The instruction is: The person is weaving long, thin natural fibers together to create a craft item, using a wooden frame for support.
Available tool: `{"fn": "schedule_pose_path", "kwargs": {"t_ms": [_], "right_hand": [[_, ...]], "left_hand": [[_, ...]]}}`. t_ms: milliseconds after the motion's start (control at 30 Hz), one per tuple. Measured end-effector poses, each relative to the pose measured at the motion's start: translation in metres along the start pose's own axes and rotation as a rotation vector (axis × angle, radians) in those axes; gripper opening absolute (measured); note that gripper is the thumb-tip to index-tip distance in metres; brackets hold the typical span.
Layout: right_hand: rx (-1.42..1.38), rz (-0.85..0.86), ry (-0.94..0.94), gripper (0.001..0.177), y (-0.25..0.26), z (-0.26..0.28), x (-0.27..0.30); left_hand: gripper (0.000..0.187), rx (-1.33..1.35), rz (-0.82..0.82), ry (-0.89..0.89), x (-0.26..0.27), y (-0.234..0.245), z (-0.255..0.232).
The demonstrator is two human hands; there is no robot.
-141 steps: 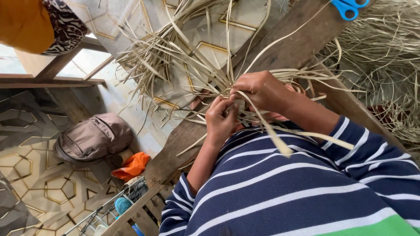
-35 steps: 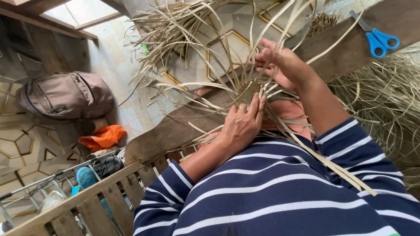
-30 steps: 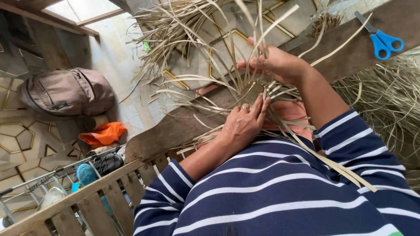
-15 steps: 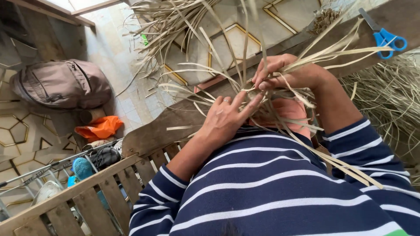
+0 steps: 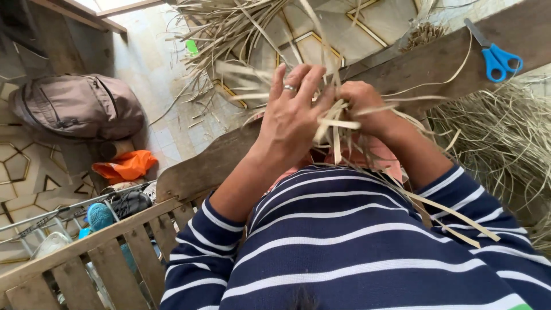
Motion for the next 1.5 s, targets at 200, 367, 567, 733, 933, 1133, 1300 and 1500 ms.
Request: {"fn": "schedule_pose_path", "kwargs": {"t_ms": [200,367,567,733,933,1133,1300,1500], "right_hand": [[-0.654,-0.122,-0.136,0.009,0.041,0.026,0.021],[-0.683,-0.161,-0.281,0.018,0.017,-0.004,0.027],[-0.651,-0.154,-0.307,0.037,0.017,0.029,0.033],[-0.222,-0.107,-0.192,0.028,-0.008,0.012,0.031],[0.431,-0.188,0.177,0.049,-0.021,0.070,0.032],[0.537,-0.225,0.230,0.016,-0.007,0.110,0.036],[0.298,-0.258,0.019,0.046,-0.020,0.064,0.038],[0.230,-0.388,0.270,0.030,0.000,0.085,0.047]], "left_hand": [[0.019,0.357,-0.320,-0.121,0.036,0.031,-0.020],[0.021,0.477,0.098,0.192,0.048,-0.071,0.013],[0.022,0.930,0.253,0.515,0.062,-0.103,0.033],[0.026,1.293,0.335,0.850,0.093,-0.142,0.042],[0.011,2.252,-0.081,0.822,0.085,-0.141,0.038],[0.052,2.406,0.027,0.599,0.084,-0.153,0.032],[0.023,1.432,0.019,0.125,0.067,-0.105,0.011],[0.084,2.065,-0.129,0.089,0.043,-0.081,0.035]]}}
Point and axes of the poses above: each hand's wrist, its own x-axis away from the middle knuckle, its own y-axis out of the back of the hand, z = x × y, the point moved 10 cm from there along -x, towards the middle knuckle, and after that the axes turned 15 degrees about z, right-handed, at the moved point
